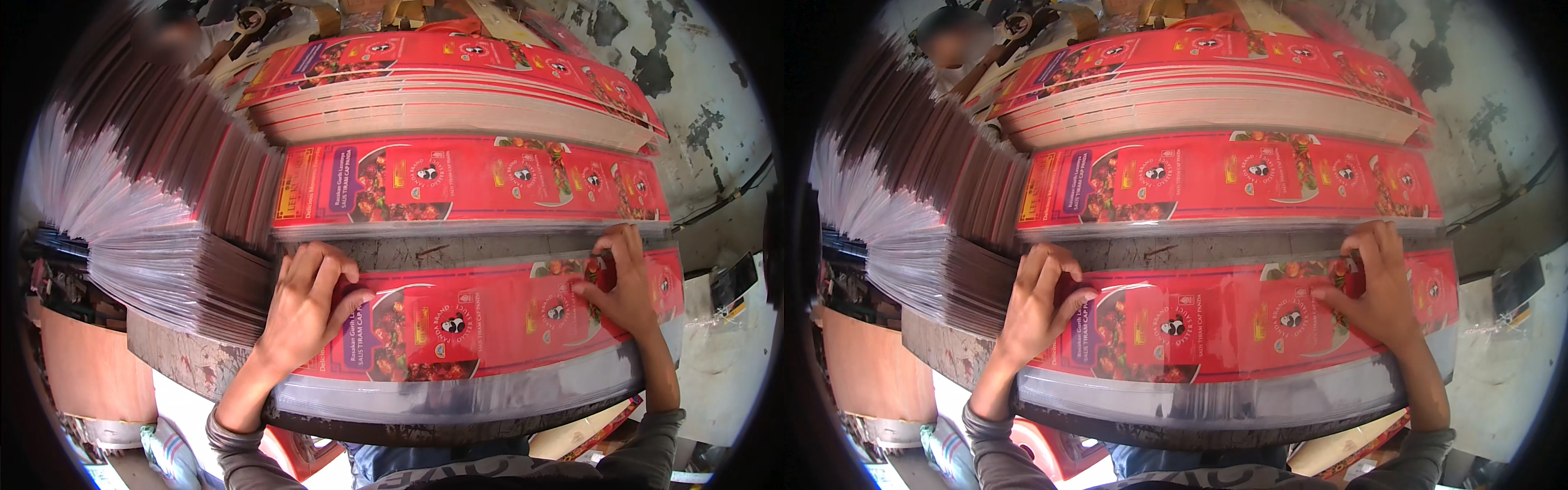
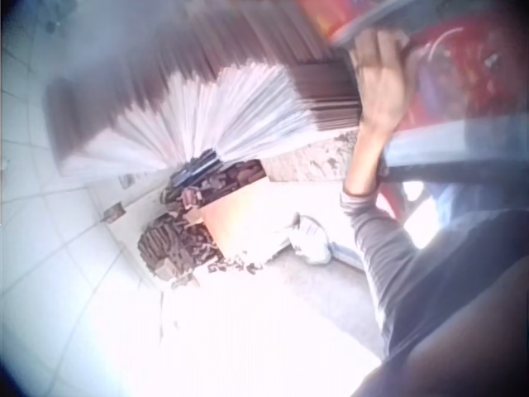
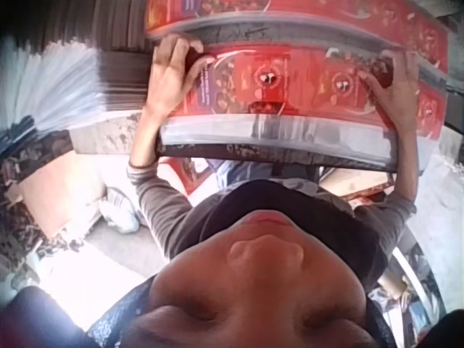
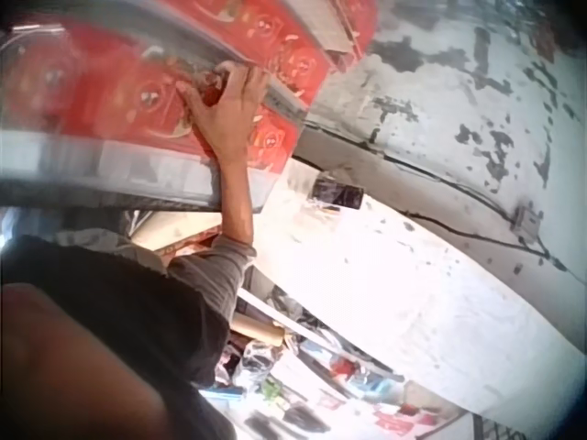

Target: The person inserts printed paper strips into plastic sleeves one at a time by hand.

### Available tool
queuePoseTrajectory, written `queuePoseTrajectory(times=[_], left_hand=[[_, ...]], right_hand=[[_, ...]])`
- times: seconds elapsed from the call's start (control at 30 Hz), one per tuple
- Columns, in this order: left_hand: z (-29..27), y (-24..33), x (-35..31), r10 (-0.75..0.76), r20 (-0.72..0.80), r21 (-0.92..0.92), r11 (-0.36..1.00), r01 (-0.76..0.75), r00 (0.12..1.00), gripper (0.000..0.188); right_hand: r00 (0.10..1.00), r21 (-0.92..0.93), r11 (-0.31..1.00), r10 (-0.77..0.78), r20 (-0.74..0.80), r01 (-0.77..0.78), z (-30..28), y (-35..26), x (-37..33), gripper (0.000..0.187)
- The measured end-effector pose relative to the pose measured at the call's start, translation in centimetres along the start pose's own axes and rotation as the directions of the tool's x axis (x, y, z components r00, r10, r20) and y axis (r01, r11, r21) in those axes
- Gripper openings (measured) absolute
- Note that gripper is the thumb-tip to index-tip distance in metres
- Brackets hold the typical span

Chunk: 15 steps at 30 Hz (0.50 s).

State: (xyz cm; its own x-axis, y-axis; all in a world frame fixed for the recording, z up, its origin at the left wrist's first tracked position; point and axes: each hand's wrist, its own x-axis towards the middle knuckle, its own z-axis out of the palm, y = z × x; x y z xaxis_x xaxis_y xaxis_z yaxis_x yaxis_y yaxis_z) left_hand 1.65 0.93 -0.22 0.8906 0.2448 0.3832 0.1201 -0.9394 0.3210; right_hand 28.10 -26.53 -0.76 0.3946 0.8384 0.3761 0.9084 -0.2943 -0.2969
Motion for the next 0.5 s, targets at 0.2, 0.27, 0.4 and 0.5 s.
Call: queuePoseTrajectory(times=[0.2,0.27,0.4,0.5], left_hand=[[0.37,-0.17,0.07,0.045,-0.021,-0.027,0.999,-0.046,0.999,0.021],[0.42,-0.18,0.22,0.039,-0.017,-0.027,0.999,-0.039,0.999,0.021],[0.51,-0.12,0.26,0.023,-0.014,-0.026,0.999,-0.024,1.000,0.020],[0.58,-0.03,0.19,0.011,-0.050,-0.046,0.999,-0.014,0.999,0.017]], right_hand=[[1.000,0.097,0.995,-0.001,-0.019,0.003,-0.10,-0.02,-0.10,0.031],[1.000,0.085,0.996,-0.006,-0.007,0.007,-0.15,-0.23,0.03,0.028],[1.000,0.104,0.994,-0.015,0.005,0.014,-0.12,-0.10,0.34,0.025],[0.999,0.129,0.991,-0.034,-0.005,0.034,-0.17,-0.02,0.25,0.023]])
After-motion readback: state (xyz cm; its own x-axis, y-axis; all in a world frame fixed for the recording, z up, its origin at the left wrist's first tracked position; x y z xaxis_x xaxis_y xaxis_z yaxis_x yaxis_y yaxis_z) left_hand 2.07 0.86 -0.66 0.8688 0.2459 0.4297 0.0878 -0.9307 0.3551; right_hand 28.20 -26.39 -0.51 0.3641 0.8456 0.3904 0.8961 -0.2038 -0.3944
